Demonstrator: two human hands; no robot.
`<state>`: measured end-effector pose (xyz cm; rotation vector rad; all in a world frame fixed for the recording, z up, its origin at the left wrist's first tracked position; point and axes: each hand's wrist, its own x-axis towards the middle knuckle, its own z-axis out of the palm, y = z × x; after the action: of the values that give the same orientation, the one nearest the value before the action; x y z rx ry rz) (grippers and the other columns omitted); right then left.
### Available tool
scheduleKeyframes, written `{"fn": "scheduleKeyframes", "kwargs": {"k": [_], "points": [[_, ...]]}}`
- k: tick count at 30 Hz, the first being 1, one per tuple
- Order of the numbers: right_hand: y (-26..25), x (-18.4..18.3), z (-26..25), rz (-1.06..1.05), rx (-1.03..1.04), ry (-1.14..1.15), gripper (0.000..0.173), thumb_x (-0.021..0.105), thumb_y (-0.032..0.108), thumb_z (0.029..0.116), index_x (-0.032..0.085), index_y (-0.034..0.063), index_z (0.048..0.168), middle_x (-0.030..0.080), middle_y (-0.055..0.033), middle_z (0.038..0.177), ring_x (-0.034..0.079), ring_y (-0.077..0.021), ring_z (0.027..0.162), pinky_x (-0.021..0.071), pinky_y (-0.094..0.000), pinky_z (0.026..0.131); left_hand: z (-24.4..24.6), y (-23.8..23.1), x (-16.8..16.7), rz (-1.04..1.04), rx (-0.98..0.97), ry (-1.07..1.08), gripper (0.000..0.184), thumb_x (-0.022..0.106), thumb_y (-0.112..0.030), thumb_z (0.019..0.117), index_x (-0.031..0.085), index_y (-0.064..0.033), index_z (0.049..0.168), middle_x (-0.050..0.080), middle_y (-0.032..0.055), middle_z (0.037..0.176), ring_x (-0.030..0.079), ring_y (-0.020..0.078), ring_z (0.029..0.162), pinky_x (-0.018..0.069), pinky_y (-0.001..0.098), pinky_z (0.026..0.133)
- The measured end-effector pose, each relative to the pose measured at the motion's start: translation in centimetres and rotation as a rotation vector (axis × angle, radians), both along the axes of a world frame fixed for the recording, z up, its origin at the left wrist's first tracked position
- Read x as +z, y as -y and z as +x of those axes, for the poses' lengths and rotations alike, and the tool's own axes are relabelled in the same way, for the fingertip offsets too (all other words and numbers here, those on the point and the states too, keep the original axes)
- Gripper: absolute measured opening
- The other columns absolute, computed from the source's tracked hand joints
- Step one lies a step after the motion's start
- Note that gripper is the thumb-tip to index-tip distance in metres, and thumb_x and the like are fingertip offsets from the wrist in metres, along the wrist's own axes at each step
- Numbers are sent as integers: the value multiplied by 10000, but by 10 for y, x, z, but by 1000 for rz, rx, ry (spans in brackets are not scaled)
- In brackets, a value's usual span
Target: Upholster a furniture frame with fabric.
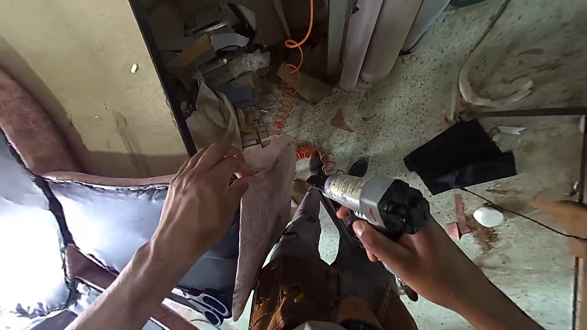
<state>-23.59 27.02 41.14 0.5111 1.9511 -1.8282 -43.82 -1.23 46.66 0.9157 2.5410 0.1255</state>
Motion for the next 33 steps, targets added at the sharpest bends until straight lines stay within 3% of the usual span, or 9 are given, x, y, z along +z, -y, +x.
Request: {"fn": "scheduleKeyframes", "kwargs": {"k": [2,5,8,10,12,14,16,23,33], "points": [[-8,9,-6,91,43,-70,218,663,417,940,688,310,1128,691,123,832,645,-49,606,588,-275,511,0,2,-5,80,84,8,252,605,-414,994,733,-199,1020,650,-49,1240,631,132,1125,557,418,929],[-28,24,-24,125,137,-151,252,725,373,870,690,300,1109,686,168,888,655,33,743,600,-207,626,5,6,-15,313,289,33,161,759,-330,907,726,-196,990,707,-77,1143,674,74,1061,597,362,904],[-48,25,-53,-38,325,7,145,731,239,855,724,248,1000,686,85,772,644,-38,637,577,-239,579,12,9,-24,419,421,71,297,794,-333,898,710,-229,1163,707,-101,1158,674,54,1078,604,356,938],[-51,20,-70,44,557,-35,237,726,223,864,715,282,1094,698,108,891,657,-19,758,593,-254,679,14,14,-27,373,389,91,303,682,-444,967,734,-302,1229,627,-137,1373,571,79,1279,466,453,1106],[-48,19,-82,250,806,-312,391,774,255,863,653,273,1235,673,117,1111,659,-29,958,609,-303,810,14,18,-31,349,353,52,313,622,-503,985,735,-339,1226,627,-159,1367,535,83,1326,368,497,1188],[-39,22,-91,483,983,-610,520,813,202,790,637,220,1280,662,28,1179,690,-142,909,616,-397,695,18,23,-34,350,334,34,376,632,-558,960,719,-329,1246,650,-149,1321,556,87,1300,344,513,1208],[-34,30,-113,606,1101,-777,431,750,140,850,636,182,1263,651,-27,1136,677,-194,830,584,-408,626,17,22,-35,367,348,12,383,651,-571,940,724,-332,1231,657,-147,1291,568,89,1256,372,501,1167],[-20,44,-196,625,1394,-1072,233,521,76,1023,648,131,1211,654,-68,1084,656,-234,811,559,-399,648,13,20,-36,413,415,78,238,615,-486,986,752,-364,1138,686,-201,1226,576,24,1235,374,456,1171],[-1,53,-251,575,1623,-1205,192,532,53,1004,647,111,1146,636,-72,992,622,-239,764,513,-400,622,8,21,-35,414,451,132,223,627,-490,976,758,-378,1117,695,-211,1191,585,11,1202,364,437,1176]]}}
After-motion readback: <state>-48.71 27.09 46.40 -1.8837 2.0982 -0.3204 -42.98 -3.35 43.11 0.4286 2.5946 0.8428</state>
